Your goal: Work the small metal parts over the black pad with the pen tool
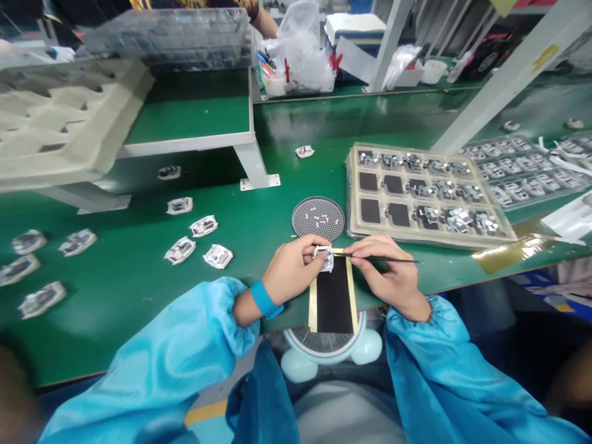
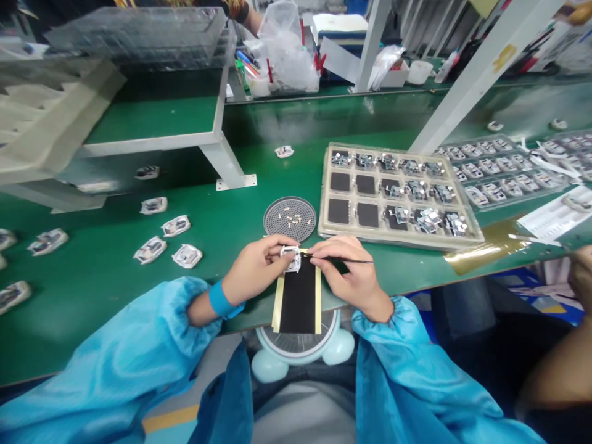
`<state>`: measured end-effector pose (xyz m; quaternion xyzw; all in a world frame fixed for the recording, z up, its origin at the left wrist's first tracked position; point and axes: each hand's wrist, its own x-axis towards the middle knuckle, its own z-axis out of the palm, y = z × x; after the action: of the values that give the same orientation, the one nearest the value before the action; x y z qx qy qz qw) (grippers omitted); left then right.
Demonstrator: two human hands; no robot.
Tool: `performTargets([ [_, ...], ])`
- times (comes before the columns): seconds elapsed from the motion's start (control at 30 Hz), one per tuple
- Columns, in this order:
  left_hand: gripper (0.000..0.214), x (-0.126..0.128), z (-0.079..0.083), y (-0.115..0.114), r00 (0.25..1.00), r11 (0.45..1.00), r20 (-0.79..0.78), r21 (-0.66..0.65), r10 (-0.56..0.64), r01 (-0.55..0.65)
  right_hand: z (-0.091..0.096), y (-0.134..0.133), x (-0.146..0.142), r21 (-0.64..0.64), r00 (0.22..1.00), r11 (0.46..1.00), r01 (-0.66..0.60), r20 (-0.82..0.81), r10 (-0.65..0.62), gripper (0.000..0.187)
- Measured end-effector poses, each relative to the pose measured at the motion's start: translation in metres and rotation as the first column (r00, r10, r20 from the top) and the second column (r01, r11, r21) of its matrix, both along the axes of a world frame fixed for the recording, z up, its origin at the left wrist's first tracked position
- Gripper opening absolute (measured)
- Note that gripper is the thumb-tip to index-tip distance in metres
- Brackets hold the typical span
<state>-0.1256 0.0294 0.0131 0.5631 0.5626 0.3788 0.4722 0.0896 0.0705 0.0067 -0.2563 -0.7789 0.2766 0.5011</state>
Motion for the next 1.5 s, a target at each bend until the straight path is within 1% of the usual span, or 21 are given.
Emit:
performTargets([
  [0.3, 0.022, -0.001, -0.003, 0.001, 1.0, 1.0, 0.004, -0.015, 0.003, -0.002, 0.0, 0.0, -0.001, 0.004, 0.999, 1.0, 0.004, 0.05, -0.004, 0.026],
  [0.47, 0.023, -0.002, -0.004, 0.001, 1.0, 1.0, 0.001, -0.017, 0.002, -0.002, 0.001, -0.003, 0.001, -0.019, 1.0, 1.0, 0.002, 0.012, -0.002, 0.027],
  [0.67, 0.03, -0.002, -0.004, 0.001, 0.999, 1.0, -0.041, 0.0, -0.006, 0.006, 0.001, -0.003, 0.002, -0.033, 0.996, 0.999, -0.013, 0.087, 0.016, 0.026],
  [0.87, 0.03, -0.002, 0.0, 0.0, 0.996, 1.0, -0.093, 0.021, -0.014, 0.016, 0.002, -0.004, 0.002, -0.041, 0.995, 0.999, -0.006, 0.101, 0.01, 0.025],
  [1.03, 0.03, -0.002, -0.001, 0.0, 0.993, 0.999, -0.113, 0.037, -0.019, 0.024, 0.002, -0.003, 0.001, -0.031, 0.992, 0.999, -0.028, 0.124, 0.031, 0.023],
  [1.1, 0.03, -0.003, -0.001, 0.0, 0.993, 0.999, -0.117, 0.038, -0.021, 0.026, 0.001, -0.002, 0.001, -0.068, 0.993, 0.997, -0.037, 0.113, 0.044, 0.02],
  [1.17, 0.031, -0.004, -0.002, 0.0, 0.994, 0.999, -0.112, 0.038, -0.02, 0.024, 0.0, -0.001, 0.003, -0.144, 0.995, 0.987, -0.064, 0.067, 0.074, 0.016],
  [1.23, 0.031, -0.004, -0.003, 0.0, 0.995, 0.999, -0.098, 0.038, -0.02, 0.024, -0.001, 0.001, 0.005, -0.241, 0.991, 0.962, -0.127, 0.002, 0.132, 0.011],
  [1.33, 0.031, -0.006, -0.003, 0.0, 0.996, 0.999, -0.088, 0.039, -0.03, 0.034, -0.002, 0.003, 0.009, -0.355, 0.975, 0.908, -0.222, -0.072, 0.21, 0.006],
  [1.4, 0.031, -0.006, -0.003, 0.0, 0.995, 0.998, -0.093, 0.039, -0.037, 0.041, -0.002, 0.004, 0.011, -0.399, 0.97, 0.884, -0.245, -0.093, 0.226, 0.005],
  [1.5, 0.03, -0.007, -0.004, 0.0, 0.995, 0.998, -0.095, 0.042, -0.042, 0.046, -0.003, 0.003, 0.01, -0.44, 0.969, 0.863, -0.247, -0.101, 0.226, 0.007],
])
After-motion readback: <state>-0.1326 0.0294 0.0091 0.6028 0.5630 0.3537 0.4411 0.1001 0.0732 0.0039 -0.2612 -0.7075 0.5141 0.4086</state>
